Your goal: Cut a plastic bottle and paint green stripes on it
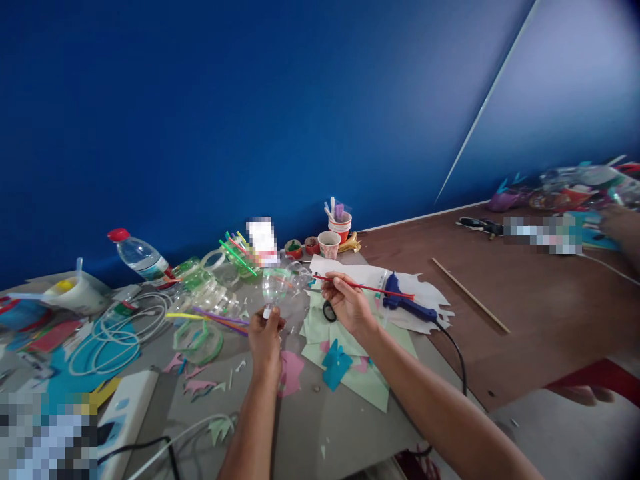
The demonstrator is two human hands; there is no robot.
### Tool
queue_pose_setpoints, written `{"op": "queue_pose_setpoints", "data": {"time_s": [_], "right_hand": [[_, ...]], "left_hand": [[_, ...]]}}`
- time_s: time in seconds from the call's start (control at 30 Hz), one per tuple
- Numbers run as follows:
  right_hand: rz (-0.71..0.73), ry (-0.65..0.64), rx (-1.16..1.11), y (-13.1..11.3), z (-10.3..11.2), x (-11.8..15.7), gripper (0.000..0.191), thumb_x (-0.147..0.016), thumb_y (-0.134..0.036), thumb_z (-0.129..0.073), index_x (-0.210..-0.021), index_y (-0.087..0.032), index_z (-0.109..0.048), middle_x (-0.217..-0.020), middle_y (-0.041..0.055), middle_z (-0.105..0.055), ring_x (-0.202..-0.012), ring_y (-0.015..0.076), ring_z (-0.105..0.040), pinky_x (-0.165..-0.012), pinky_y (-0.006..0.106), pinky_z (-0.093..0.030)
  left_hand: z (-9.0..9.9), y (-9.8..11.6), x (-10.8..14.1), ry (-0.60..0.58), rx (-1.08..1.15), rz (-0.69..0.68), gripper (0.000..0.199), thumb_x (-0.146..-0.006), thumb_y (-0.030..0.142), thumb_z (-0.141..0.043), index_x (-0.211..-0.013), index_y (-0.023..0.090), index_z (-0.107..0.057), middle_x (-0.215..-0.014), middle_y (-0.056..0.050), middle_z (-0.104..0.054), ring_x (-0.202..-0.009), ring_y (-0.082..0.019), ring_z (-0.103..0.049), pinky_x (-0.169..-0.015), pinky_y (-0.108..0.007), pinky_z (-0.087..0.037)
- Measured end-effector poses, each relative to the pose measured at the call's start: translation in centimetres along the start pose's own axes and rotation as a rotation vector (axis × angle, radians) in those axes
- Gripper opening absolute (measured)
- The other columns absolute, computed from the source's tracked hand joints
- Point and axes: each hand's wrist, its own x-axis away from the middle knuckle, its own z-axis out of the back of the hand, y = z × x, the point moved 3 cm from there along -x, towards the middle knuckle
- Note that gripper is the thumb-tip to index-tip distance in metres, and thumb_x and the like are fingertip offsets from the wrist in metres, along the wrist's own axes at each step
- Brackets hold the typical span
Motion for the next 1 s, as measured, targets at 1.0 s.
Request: {"op": "queue_pose_setpoints", "data": {"time_s": [1.0], "right_hand": [[-0.181, -0.105, -0.222, -0.9, 0.1, 0.0, 0.016, -0.070, -0.020, -0.066, -0.086, -0.020, -0.068, -0.074, 0.0000, -0.067, -0.057, 0.0103, -0.055, -0.060, 0.025, -0.048]], "left_hand": [[-1.2, 0.1, 0.7, -0.210, 0.301, 0.224, 0.038, -0.049, 0.017, -0.077, -0.082, 0.020, -0.058, -0.081, -0.001, -0.068, -0.085, -0.021, -0.069, -0.083, -0.035, -0.049]]}}
